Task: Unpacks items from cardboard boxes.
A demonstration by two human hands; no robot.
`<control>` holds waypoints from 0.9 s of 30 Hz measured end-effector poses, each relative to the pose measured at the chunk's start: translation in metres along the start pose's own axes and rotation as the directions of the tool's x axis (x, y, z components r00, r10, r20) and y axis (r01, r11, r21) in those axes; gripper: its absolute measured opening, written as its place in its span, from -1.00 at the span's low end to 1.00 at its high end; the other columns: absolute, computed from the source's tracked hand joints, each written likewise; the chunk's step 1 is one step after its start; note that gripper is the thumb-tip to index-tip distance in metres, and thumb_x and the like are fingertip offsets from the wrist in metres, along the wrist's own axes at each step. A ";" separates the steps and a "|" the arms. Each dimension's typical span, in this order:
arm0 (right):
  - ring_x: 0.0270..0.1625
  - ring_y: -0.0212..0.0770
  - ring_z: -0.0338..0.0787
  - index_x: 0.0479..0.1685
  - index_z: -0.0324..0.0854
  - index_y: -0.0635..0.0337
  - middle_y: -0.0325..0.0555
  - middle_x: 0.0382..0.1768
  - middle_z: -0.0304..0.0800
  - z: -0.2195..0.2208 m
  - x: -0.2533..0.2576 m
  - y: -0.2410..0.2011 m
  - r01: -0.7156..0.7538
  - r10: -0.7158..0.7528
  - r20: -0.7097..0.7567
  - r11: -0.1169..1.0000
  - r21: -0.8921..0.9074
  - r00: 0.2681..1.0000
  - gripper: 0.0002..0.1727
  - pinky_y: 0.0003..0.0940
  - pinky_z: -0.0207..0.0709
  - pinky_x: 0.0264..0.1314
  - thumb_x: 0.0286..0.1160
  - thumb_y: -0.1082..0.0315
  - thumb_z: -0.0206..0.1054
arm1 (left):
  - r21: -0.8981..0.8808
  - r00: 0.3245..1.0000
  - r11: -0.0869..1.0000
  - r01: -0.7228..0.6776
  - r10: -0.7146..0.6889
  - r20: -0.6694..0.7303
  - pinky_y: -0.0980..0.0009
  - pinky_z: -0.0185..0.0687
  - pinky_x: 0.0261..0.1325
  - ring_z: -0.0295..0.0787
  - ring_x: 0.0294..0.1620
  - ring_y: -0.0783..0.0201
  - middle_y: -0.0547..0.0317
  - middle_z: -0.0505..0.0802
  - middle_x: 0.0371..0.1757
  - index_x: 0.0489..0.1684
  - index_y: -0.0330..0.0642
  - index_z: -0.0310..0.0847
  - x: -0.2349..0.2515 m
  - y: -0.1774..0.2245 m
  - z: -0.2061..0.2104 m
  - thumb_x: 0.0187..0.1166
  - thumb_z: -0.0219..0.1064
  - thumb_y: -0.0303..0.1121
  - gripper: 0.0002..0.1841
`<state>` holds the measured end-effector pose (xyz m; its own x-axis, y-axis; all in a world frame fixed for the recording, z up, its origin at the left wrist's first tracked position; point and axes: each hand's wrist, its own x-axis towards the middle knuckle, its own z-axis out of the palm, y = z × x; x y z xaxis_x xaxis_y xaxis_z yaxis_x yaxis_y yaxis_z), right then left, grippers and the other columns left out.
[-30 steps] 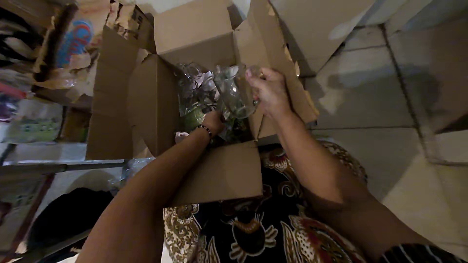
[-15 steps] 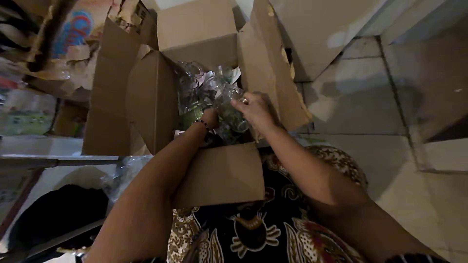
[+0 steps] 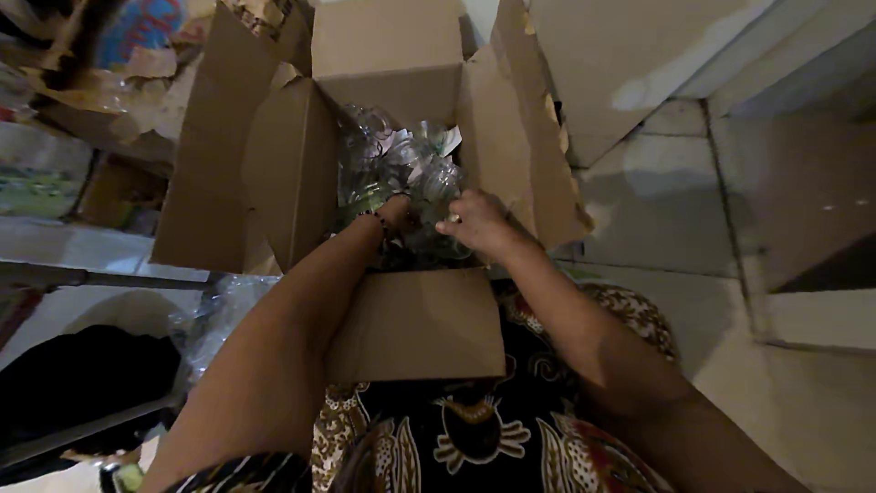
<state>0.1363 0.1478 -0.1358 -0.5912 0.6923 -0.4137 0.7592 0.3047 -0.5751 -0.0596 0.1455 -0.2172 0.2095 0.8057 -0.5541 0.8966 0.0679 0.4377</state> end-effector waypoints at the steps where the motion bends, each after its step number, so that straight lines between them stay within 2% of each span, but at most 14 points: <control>1: 0.38 0.22 0.64 0.19 0.69 0.46 0.35 0.31 0.58 0.003 0.002 0.001 0.010 -0.010 0.002 0.999 -0.045 1.000 -0.54 0.09 0.50 0.46 0.67 0.14 0.37 | 0.002 1.000 1.000 0.007 -0.007 0.021 -0.14 0.53 0.39 0.74 0.20 -0.26 -0.37 0.81 0.08 0.00 -0.50 0.76 0.000 0.001 -0.002 0.54 0.40 -0.58 -0.82; 4: 0.36 0.19 0.68 0.13 0.70 0.44 0.30 0.28 0.64 0.010 0.005 -0.001 0.005 -0.002 0.028 0.993 -0.120 1.000 -0.58 0.11 0.52 0.44 0.67 0.16 0.37 | 0.086 0.997 0.996 0.020 -0.027 0.079 -0.12 0.57 0.29 0.76 0.11 -0.22 -0.32 0.82 0.03 -0.01 -0.46 0.77 0.000 0.005 -0.006 0.57 0.39 -0.55 -0.83; 9: 0.31 0.24 0.73 0.12 0.70 0.42 0.31 0.18 0.75 0.012 0.007 -0.010 -0.054 0.072 0.072 0.973 -0.223 0.995 -0.62 0.21 0.55 0.36 0.68 0.20 0.35 | 0.183 0.994 0.982 -0.054 0.035 0.106 -0.19 0.46 0.45 0.72 0.24 -0.32 -0.38 0.82 0.06 -0.01 -0.45 0.80 0.007 -0.003 -0.001 0.52 0.40 -0.59 -0.82; 12: 0.31 0.27 0.74 0.14 0.70 0.39 0.32 0.17 0.76 0.017 0.009 -0.012 -0.082 0.110 0.089 0.959 -0.270 0.990 -0.64 0.25 0.55 0.35 0.66 0.22 0.37 | 0.178 0.994 0.983 -0.037 0.018 0.109 -0.17 0.51 0.40 0.74 0.20 -0.27 -0.33 0.83 0.05 0.00 -0.42 0.79 0.005 -0.001 -0.003 0.53 0.41 -0.56 -0.82; 15: 0.38 0.27 0.71 0.22 0.68 0.39 0.32 0.25 0.74 0.020 0.013 -0.016 -0.107 0.160 0.139 0.938 -0.329 0.977 -0.63 0.25 0.52 0.42 0.67 0.25 0.35 | 0.183 0.995 0.982 -0.044 0.026 0.101 -0.16 0.51 0.39 0.75 0.20 -0.25 -0.31 0.83 0.05 0.00 -0.41 0.80 0.005 -0.004 -0.004 0.53 0.40 -0.56 -0.82; 20: 0.42 0.26 0.69 0.23 0.69 0.38 0.30 0.31 0.72 0.017 0.022 -0.018 -0.142 0.212 0.169 0.925 -0.353 0.963 -0.63 0.28 0.49 0.43 0.67 0.26 0.34 | 0.194 0.996 0.981 -0.024 0.006 0.094 -0.19 0.49 0.41 0.72 0.24 -0.29 -0.35 0.81 0.09 -0.01 -0.46 0.77 0.009 -0.003 -0.001 0.52 0.39 -0.58 -0.82; 24: 0.48 0.26 0.65 0.38 0.65 0.32 0.30 0.38 0.68 0.018 0.027 -0.016 -0.175 0.243 0.185 0.930 -0.322 0.952 -0.60 0.28 0.47 0.48 0.68 0.30 0.32 | 0.204 0.996 0.978 -0.032 0.016 0.084 -0.18 0.48 0.43 0.71 0.26 -0.30 -0.36 0.81 0.11 -0.01 -0.46 0.77 0.007 -0.003 0.000 0.48 0.43 -0.60 -0.81; 27: 0.48 0.24 0.65 0.32 0.65 0.34 0.29 0.38 0.67 0.018 0.025 -0.019 -0.203 0.266 0.175 0.928 -0.312 0.948 -0.65 0.26 0.48 0.47 0.73 0.31 0.26 | 0.196 0.997 0.980 -0.043 0.030 0.071 -0.20 0.44 0.47 0.70 0.27 -0.32 -0.37 0.81 0.10 -0.01 -0.45 0.78 0.008 -0.004 0.002 0.49 0.42 -0.60 -0.81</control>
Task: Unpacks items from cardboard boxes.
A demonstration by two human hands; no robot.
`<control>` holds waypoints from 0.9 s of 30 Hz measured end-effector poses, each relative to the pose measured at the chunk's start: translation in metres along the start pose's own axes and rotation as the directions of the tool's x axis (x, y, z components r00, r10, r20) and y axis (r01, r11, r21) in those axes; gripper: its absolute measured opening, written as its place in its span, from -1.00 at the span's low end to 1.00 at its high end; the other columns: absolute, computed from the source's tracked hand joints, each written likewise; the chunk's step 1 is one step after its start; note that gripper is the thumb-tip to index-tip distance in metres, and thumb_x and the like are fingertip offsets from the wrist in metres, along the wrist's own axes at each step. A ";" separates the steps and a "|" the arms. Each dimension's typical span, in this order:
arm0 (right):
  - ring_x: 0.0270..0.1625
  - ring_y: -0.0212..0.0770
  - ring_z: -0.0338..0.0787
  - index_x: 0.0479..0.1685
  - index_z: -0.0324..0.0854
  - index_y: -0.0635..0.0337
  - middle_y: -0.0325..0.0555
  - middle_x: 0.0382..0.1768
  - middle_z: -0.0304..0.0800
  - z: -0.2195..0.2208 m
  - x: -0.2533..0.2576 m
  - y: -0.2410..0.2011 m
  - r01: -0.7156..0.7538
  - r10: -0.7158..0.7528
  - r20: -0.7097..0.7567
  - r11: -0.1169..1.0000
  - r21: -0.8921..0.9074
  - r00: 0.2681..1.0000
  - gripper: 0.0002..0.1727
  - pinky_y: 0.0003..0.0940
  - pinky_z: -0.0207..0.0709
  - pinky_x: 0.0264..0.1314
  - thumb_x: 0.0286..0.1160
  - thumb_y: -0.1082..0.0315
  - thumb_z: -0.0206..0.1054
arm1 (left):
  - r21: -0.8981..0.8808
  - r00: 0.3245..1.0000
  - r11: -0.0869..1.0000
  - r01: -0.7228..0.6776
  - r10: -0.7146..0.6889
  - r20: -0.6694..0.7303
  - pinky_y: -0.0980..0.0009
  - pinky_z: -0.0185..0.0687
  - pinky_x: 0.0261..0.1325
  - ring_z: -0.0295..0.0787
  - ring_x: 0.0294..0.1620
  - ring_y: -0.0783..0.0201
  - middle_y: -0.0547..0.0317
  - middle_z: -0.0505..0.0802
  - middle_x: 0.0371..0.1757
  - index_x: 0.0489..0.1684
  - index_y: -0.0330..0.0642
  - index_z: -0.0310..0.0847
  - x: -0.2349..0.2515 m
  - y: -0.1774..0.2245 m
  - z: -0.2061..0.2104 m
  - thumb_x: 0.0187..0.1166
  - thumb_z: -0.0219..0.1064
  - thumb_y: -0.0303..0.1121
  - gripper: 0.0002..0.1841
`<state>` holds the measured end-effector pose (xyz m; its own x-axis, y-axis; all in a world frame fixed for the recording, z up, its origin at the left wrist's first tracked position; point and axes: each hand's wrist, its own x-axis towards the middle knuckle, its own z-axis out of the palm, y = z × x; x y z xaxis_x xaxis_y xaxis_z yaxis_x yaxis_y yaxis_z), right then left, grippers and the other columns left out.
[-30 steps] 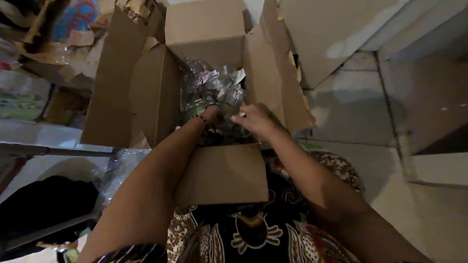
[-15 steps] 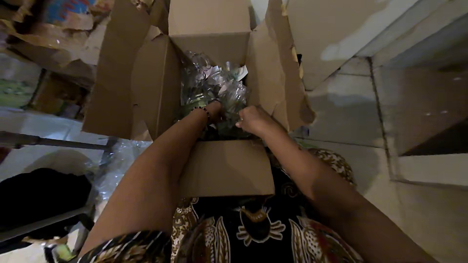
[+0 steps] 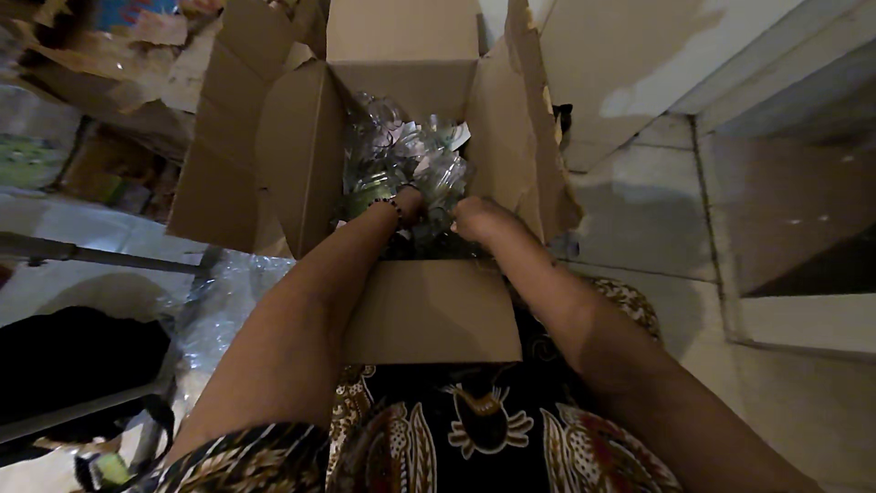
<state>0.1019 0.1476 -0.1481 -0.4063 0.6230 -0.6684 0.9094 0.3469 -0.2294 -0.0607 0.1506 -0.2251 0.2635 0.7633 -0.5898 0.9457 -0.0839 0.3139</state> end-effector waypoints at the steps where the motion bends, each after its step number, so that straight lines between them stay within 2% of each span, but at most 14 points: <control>1: 0.48 0.25 0.65 0.31 0.65 0.35 0.29 0.38 0.67 0.001 0.001 0.000 0.000 0.000 -0.007 1.000 0.001 1.000 -0.65 0.27 0.48 0.46 0.72 0.31 0.25 | 0.005 1.000 1.000 0.001 -0.001 0.000 -0.19 0.45 0.47 0.70 0.27 -0.31 -0.36 0.81 0.10 -0.01 -0.43 0.79 0.001 0.000 0.001 0.48 0.42 -0.60 -0.81; 6: 0.55 0.26 0.59 0.47 0.56 0.36 0.32 0.45 0.61 0.015 0.012 0.003 0.019 -0.019 0.024 1.000 0.019 1.000 -0.59 0.27 0.43 0.53 0.74 0.36 0.21 | -0.036 1.000 0.999 0.008 -0.008 0.015 -0.16 0.50 0.43 0.72 0.25 -0.26 -0.31 0.82 0.11 0.01 -0.38 0.81 -0.001 0.002 0.000 0.47 0.41 -0.64 -0.79; 10: 0.59 0.25 0.55 0.43 0.56 0.41 0.33 0.49 0.57 0.027 0.020 0.001 0.011 -0.012 0.073 1.000 0.007 0.997 -0.61 0.26 0.40 0.56 0.75 0.36 0.19 | -0.025 1.000 1.000 0.015 -0.015 0.003 -0.21 0.48 0.44 0.71 0.28 -0.30 -0.31 0.83 0.13 0.08 -0.31 0.82 0.004 -0.002 0.004 0.47 0.38 -0.66 -0.73; 14: 0.57 0.30 0.55 0.38 0.55 0.49 0.37 0.48 0.56 0.024 0.019 -0.002 0.059 -0.057 0.101 0.998 -0.011 0.993 -0.62 0.28 0.42 0.53 0.73 0.41 0.21 | -0.003 1.000 1.000 -0.008 0.008 -0.016 -0.26 0.41 0.49 0.65 0.36 -0.36 -0.38 0.80 0.17 0.04 -0.40 0.80 0.007 -0.004 0.009 0.49 0.38 -0.63 -0.78; 17: 0.56 0.30 0.55 0.34 0.58 0.49 0.38 0.46 0.57 0.022 0.020 -0.005 0.079 -0.074 0.119 0.996 -0.038 0.990 -0.63 0.30 0.41 0.52 0.76 0.37 0.18 | 0.033 0.999 0.999 0.022 -0.023 0.023 -0.26 0.36 0.54 0.59 0.42 -0.39 -0.41 0.77 0.21 0.06 -0.47 0.76 0.007 0.002 0.007 0.52 0.37 -0.61 -0.78; 20: 0.55 0.31 0.56 0.31 0.60 0.48 0.38 0.44 0.59 0.024 0.017 -0.011 0.078 -0.074 0.105 0.996 -0.038 0.992 -0.64 0.30 0.41 0.51 0.76 0.37 0.19 | 0.063 0.997 0.997 0.044 -0.047 0.057 -0.24 0.38 0.52 0.61 0.41 -0.36 -0.39 0.78 0.21 0.10 -0.47 0.74 0.002 0.010 0.002 0.57 0.34 -0.58 -0.77; 23: 0.54 0.31 0.57 0.30 0.62 0.46 0.37 0.43 0.60 0.029 0.018 -0.013 0.125 -0.119 0.101 0.990 -0.059 0.988 -0.66 0.32 0.43 0.50 0.73 0.40 0.21 | 0.093 0.997 0.995 0.032 -0.038 0.062 -0.25 0.42 0.48 0.64 0.37 -0.35 -0.39 0.78 0.19 0.08 -0.47 0.73 -0.007 0.019 -0.010 0.56 0.34 -0.59 -0.78; 25: 0.51 0.34 0.59 0.23 0.64 0.49 0.39 0.38 0.63 0.032 0.019 -0.013 0.165 -0.157 0.099 0.983 -0.082 0.983 -0.68 0.34 0.44 0.48 0.69 0.41 0.25 | 0.084 0.999 0.996 0.025 -0.029 0.046 -0.22 0.45 0.45 0.65 0.35 -0.33 -0.39 0.77 0.17 0.07 -0.48 0.73 -0.022 0.028 -0.029 0.56 0.32 -0.61 -0.79; 27: 0.51 0.38 0.58 0.26 0.64 0.49 0.41 0.39 0.62 0.038 0.019 -0.012 0.203 -0.198 0.084 0.977 -0.064 0.977 -0.67 0.37 0.41 0.49 0.66 0.45 0.25 | 0.085 1.000 0.996 0.017 -0.018 0.019 -0.24 0.45 0.42 0.66 0.33 -0.32 -0.40 0.77 0.16 0.06 -0.50 0.72 -0.037 0.033 -0.050 0.61 0.29 -0.56 -0.80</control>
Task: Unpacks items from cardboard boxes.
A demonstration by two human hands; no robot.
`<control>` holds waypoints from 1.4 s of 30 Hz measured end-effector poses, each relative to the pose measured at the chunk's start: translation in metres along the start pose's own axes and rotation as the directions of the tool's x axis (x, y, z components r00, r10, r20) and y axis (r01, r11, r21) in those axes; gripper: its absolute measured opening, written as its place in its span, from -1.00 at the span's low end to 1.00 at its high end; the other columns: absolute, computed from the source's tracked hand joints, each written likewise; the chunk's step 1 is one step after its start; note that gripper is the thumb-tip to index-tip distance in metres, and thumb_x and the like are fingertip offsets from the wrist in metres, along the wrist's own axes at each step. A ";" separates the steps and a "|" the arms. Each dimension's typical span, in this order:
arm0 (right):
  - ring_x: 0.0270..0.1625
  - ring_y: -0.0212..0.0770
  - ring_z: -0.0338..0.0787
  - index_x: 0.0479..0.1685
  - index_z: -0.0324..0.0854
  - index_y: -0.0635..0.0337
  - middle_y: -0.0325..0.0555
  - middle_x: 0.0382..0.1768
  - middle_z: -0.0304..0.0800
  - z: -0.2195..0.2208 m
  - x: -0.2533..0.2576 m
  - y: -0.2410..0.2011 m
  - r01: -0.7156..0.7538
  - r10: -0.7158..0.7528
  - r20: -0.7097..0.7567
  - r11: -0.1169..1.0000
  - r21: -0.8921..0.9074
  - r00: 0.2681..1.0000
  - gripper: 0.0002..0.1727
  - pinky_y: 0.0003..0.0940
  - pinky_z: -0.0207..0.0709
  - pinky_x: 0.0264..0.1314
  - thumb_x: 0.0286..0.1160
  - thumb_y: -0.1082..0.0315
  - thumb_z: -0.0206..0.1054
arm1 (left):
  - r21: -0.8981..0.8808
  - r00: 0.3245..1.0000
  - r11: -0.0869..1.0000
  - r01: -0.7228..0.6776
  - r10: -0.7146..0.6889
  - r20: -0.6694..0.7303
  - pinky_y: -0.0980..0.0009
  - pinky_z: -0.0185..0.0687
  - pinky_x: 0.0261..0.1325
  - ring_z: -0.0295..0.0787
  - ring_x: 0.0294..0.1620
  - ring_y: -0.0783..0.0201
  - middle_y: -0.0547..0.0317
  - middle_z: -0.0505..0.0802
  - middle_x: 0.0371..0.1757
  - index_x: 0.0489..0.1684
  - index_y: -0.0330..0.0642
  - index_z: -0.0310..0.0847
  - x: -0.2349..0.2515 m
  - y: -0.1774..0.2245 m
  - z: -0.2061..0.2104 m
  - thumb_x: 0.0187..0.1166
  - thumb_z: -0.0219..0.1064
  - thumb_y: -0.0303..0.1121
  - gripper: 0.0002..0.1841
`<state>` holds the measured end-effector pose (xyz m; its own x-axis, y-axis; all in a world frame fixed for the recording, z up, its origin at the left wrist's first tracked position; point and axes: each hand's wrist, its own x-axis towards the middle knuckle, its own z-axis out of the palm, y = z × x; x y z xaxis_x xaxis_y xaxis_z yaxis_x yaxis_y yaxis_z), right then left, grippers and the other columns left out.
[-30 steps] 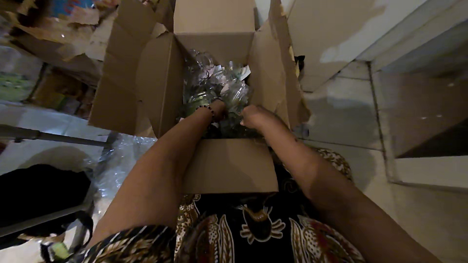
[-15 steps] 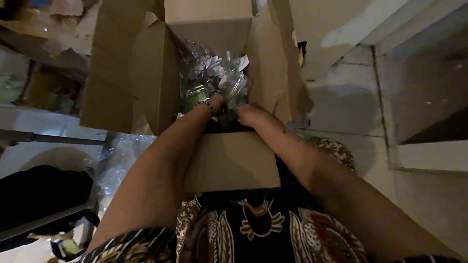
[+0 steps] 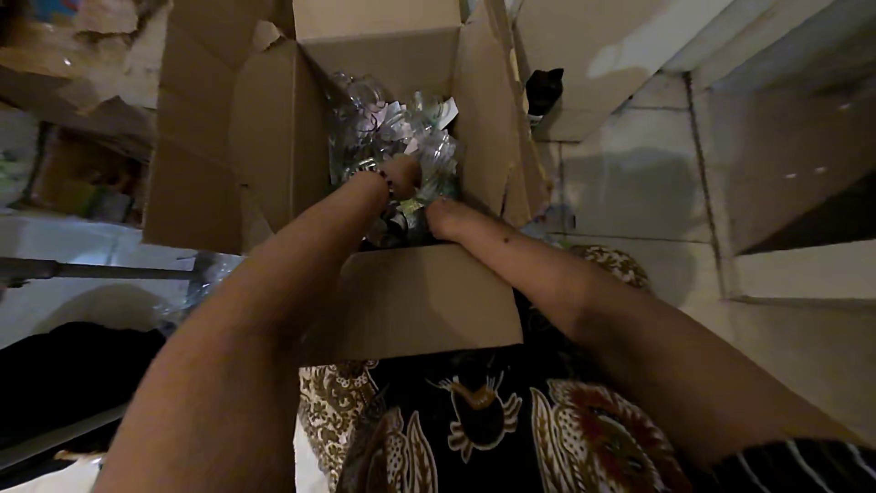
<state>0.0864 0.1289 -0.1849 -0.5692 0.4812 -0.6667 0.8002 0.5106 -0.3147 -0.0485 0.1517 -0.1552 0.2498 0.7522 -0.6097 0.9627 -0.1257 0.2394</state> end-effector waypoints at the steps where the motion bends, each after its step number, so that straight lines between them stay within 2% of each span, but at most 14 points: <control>1: 0.51 0.37 0.58 0.28 0.65 0.45 0.39 0.39 0.63 0.003 0.001 0.001 0.018 -0.018 -0.010 1.000 0.006 1.000 -0.68 0.37 0.41 0.50 0.66 0.46 0.23 | 0.005 1.000 1.000 -0.012 0.012 -0.022 -0.23 0.46 0.43 0.68 0.32 -0.31 -0.39 0.78 0.16 0.08 -0.50 0.71 -0.009 0.001 -0.011 0.65 0.27 -0.53 -0.78; 5: 0.47 0.36 0.62 0.34 0.66 0.29 0.33 0.36 0.67 0.010 0.017 0.006 0.101 -0.102 -0.021 0.994 -0.038 0.995 -0.66 0.38 0.44 0.46 0.69 0.45 0.19 | -0.023 0.989 0.999 -0.044 0.040 -0.144 -0.14 0.51 0.40 0.75 0.22 -0.21 -0.31 0.82 0.11 0.19 -0.43 0.71 -0.059 0.004 -0.045 0.71 0.26 -0.46 -0.74; 10: 0.45 0.39 0.62 0.25 0.67 0.40 0.38 0.34 0.67 0.014 0.027 0.004 0.184 -0.186 -0.012 0.976 -0.114 0.982 -0.70 0.38 0.44 0.45 0.70 0.45 0.20 | -0.129 0.903 0.979 -0.158 0.091 -0.420 -0.10 0.61 0.31 0.81 0.11 -0.11 -0.24 0.85 0.11 0.27 -0.34 0.71 -0.132 -0.005 -0.055 0.66 0.31 -0.53 -0.72; 12: 0.46 0.38 0.62 0.25 0.66 0.43 0.39 0.32 0.67 0.012 0.029 0.003 0.197 -0.200 -0.013 0.972 -0.128 0.980 -0.70 0.35 0.43 0.47 0.69 0.43 0.23 | -0.151 0.849 0.975 -0.161 0.059 -0.525 -0.03 0.66 0.25 0.83 0.06 0.00 -0.19 0.86 0.12 0.29 -0.30 0.70 -0.163 -0.013 -0.048 0.67 0.32 -0.47 -0.71; 15: 0.43 0.38 0.64 0.18 0.67 0.50 0.43 0.27 0.68 0.008 0.031 0.006 0.202 -0.205 -0.028 0.976 -0.082 0.978 -0.67 0.32 0.45 0.47 0.62 0.38 0.37 | -0.182 0.745 0.960 -0.212 0.038 -0.666 0.36 0.76 0.20 0.85 0.08 0.39 0.08 0.86 0.20 0.37 -0.14 0.66 -0.202 -0.052 -0.018 0.71 0.23 -0.15 -0.61; 18: 0.45 0.36 0.62 0.23 0.64 0.49 0.42 0.29 0.67 0.003 0.028 0.004 0.173 -0.174 -0.003 0.983 -0.061 0.985 -0.60 0.31 0.43 0.50 0.60 0.32 0.41 | -0.352 0.638 0.897 -0.268 -0.108 -0.762 0.39 0.78 0.27 0.84 0.18 0.38 0.14 0.84 0.27 0.41 -0.17 0.62 -0.227 -0.084 0.022 0.75 0.22 -0.08 -0.56; 22: 0.39 0.35 0.66 0.13 0.66 0.53 0.43 0.25 0.68 -0.008 0.008 -0.004 0.107 -0.106 0.043 0.994 -0.031 0.993 -0.61 0.32 0.48 0.42 0.61 0.29 0.41 | -0.421 0.437 0.860 -0.288 -0.273 -0.857 0.47 0.70 0.33 0.80 0.20 0.43 0.01 0.82 0.25 0.34 -0.45 0.57 -0.245 -0.081 0.054 0.76 0.21 -0.24 -0.58; 27: 0.32 0.26 0.73 0.17 0.69 0.41 0.30 0.23 0.72 -0.013 -0.026 -0.008 0.157 -0.149 -0.165 0.987 0.033 0.975 -0.66 0.20 0.58 0.39 0.72 0.26 0.30 | -0.355 0.071 0.905 -0.236 -0.348 -0.935 0.57 0.66 0.23 0.76 0.07 0.55 0.00 0.83 0.11 0.20 -0.62 0.60 -0.261 -0.066 0.085 0.65 0.25 -0.52 -0.70; 31: 0.21 0.13 0.78 0.19 0.69 0.36 0.21 0.17 0.71 -0.013 -0.076 -0.009 0.374 -0.351 -0.337 0.928 0.003 0.874 -0.69 0.01 0.66 0.31 0.74 0.29 0.26 | -0.425 -0.134 0.890 -0.165 -0.448 -0.884 0.51 0.66 0.27 0.76 0.17 0.41 -0.23 0.79 0.17 0.25 -0.77 0.48 -0.264 -0.071 0.112 0.65 0.26 -0.55 -0.63; 33: 0.06 0.06 0.84 0.11 0.72 0.36 0.17 0.04 0.76 -0.006 -0.106 -0.004 0.539 -0.515 -0.454 0.838 -0.087 0.727 -0.72 -0.09 0.74 0.16 0.72 0.31 0.26 | -0.511 -0.191 0.834 -0.206 -0.547 -0.815 0.52 0.65 0.27 0.75 0.16 0.43 -0.23 0.76 0.19 0.30 -0.79 0.42 -0.259 -0.068 0.122 0.71 0.24 -0.45 -0.57; 35: -0.04 -0.09 0.88 0.02 0.75 0.31 0.08 -0.07 0.84 -0.002 -0.133 0.006 0.652 -0.604 -0.597 0.738 -0.171 0.527 -0.74 -0.28 0.77 0.04 0.71 0.31 0.25 | -0.620 -0.158 0.731 -0.285 -0.674 -0.722 0.46 0.67 0.27 0.74 0.20 0.41 -0.14 0.71 0.31 0.46 -0.69 0.29 -0.255 -0.071 0.139 0.74 0.22 -0.33 -0.46; 37: -0.07 -0.28 0.87 -0.03 0.80 0.25 -0.04 -0.12 0.89 -0.005 -0.159 0.021 0.634 -0.566 -0.743 0.731 -0.253 0.357 -0.72 -0.51 0.73 0.03 0.74 0.26 0.22 | -0.699 -0.077 0.625 -0.349 -0.762 -0.643 0.33 0.74 0.23 0.76 0.23 0.31 -0.11 0.69 0.37 0.59 -0.57 0.22 -0.249 -0.082 0.162 0.74 0.21 -0.30 -0.42; 39: -0.02 -0.39 0.86 -0.05 0.81 0.21 -0.10 -0.12 0.90 -0.018 -0.185 0.043 0.516 -0.473 -0.838 0.807 -0.286 0.274 -0.74 -0.58 0.70 0.07 0.71 0.26 0.25 | -0.774 0.017 0.523 -0.357 -0.825 -0.565 0.33 0.77 0.17 0.78 0.19 0.29 -0.12 0.68 0.36 0.64 -0.54 0.16 -0.243 -0.083 0.172 0.73 0.15 -0.34 -0.42; 42: -0.08 -0.32 0.85 -0.04 0.79 0.40 0.07 -0.13 0.89 -0.042 -0.205 0.092 0.364 -0.311 -0.922 0.906 -0.215 0.230 -0.74 -0.46 0.73 0.06 0.65 0.33 0.32 | -0.880 0.160 0.385 -0.280 -0.885 -0.438 0.47 0.74 0.03 0.76 0.07 0.41 -0.09 0.64 0.28 0.66 -0.56 0.06 -0.235 -0.067 0.165 0.76 0.05 -0.43 -0.45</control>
<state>0.2689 0.1073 -0.0494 -0.5543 0.6091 0.5673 0.4774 0.7910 -0.3827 -0.1549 -0.1237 -0.1529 -0.8570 0.5149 0.0213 0.2093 0.3098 0.9275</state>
